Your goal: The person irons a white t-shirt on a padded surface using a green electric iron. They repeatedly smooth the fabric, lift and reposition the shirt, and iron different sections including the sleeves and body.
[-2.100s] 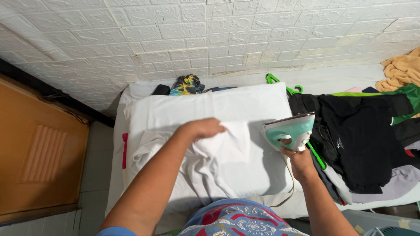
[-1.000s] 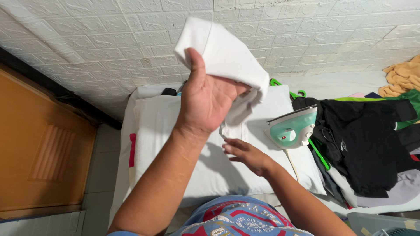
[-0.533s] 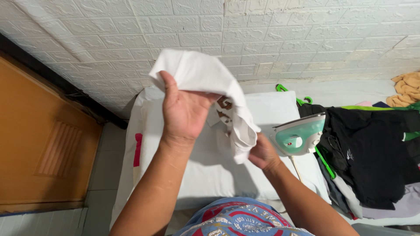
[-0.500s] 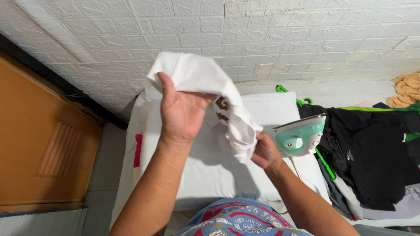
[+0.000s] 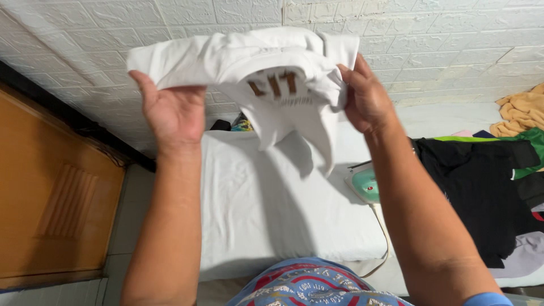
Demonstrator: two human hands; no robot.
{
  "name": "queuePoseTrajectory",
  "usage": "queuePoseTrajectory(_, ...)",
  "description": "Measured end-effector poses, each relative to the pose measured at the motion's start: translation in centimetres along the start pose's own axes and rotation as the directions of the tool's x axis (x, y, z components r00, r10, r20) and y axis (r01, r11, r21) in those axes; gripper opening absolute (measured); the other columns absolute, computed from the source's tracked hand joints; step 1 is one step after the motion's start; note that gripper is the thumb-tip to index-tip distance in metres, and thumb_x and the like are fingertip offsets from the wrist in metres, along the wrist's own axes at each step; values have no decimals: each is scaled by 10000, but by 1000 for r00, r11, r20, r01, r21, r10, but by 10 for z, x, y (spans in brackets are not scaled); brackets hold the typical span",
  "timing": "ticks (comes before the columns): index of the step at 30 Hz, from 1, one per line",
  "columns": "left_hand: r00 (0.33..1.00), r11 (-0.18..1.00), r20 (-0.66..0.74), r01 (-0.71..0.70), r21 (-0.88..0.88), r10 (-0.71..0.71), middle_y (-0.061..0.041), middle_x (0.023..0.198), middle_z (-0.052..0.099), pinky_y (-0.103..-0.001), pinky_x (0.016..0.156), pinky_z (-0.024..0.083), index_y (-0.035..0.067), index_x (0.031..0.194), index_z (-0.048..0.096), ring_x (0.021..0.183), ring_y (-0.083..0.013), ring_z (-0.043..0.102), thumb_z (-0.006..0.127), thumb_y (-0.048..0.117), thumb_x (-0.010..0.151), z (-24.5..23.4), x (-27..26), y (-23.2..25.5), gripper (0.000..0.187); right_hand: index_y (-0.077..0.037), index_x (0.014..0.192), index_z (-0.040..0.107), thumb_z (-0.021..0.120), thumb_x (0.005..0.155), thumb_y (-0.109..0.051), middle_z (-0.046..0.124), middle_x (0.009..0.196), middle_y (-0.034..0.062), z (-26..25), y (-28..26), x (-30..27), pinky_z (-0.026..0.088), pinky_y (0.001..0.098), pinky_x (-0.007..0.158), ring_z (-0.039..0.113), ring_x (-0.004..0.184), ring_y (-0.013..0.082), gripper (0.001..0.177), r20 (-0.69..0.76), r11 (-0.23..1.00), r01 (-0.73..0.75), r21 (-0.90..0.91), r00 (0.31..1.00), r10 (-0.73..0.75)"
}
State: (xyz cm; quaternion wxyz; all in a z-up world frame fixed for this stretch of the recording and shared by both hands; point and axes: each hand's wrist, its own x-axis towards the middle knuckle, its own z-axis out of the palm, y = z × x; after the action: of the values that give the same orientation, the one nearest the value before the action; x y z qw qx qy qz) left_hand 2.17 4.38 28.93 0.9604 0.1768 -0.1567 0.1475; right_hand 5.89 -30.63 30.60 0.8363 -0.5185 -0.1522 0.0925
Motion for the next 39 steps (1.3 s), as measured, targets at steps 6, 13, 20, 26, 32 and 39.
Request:
queuePoseTrajectory(6,998,972,-52,39,232,-28,-104,1549,535,-497,1295,377,74,1527,451,1472,-280,511,435,526,1076,-52,-56,31,639,-130,1458,506,742,838,-237,737,1060,171,-20,29,-32,599,434,728,720,836,268,672,-322,638,-394,-662,918,233)
queuePoseTrajectory(13,619,785,-783,511,351,-53,-76,1575,465,-482,1170,376,90,1526,383,1445,-268,456,348,579,1023,-182,-185,46,703,-136,1393,549,852,709,-320,716,1185,199,-76,187,-163,543,430,974,694,1119,346,771,-371,-10,-391,-920,865,339)
queuePoseTrajectory(20,386,738,-921,606,297,53,-123,1417,588,-482,970,498,69,1450,469,1236,-288,608,527,436,1000,-254,-241,40,584,-103,1280,622,861,766,-520,671,1220,149,-58,186,-203,494,495,998,628,1175,335,704,-631,-260,-579,-773,657,412)
queuePoseTrajectory(26,367,644,-922,678,354,121,-86,1124,685,-416,705,553,95,1274,574,917,-255,690,700,311,908,-231,-254,-13,444,-6,1132,705,834,767,-331,744,1049,180,-73,197,-215,583,423,829,731,946,312,506,-570,30,-667,-745,659,490)
queuePoseTrajectory(32,378,591,-919,718,368,113,-141,1075,662,-354,619,489,-18,1198,616,831,-252,599,756,246,964,-222,-256,-32,379,83,1134,620,759,853,-203,720,876,214,-87,198,-222,520,387,576,675,689,259,424,-629,408,-860,-307,505,591)
queuePoseTrajectory(39,436,783,-900,563,264,-9,-131,1228,688,-333,817,539,-19,1292,611,1057,-229,677,625,145,969,-217,-208,-24,362,-14,1314,468,820,815,-116,693,810,151,-71,172,-207,464,340,542,565,628,199,618,-564,489,-829,-271,548,617)
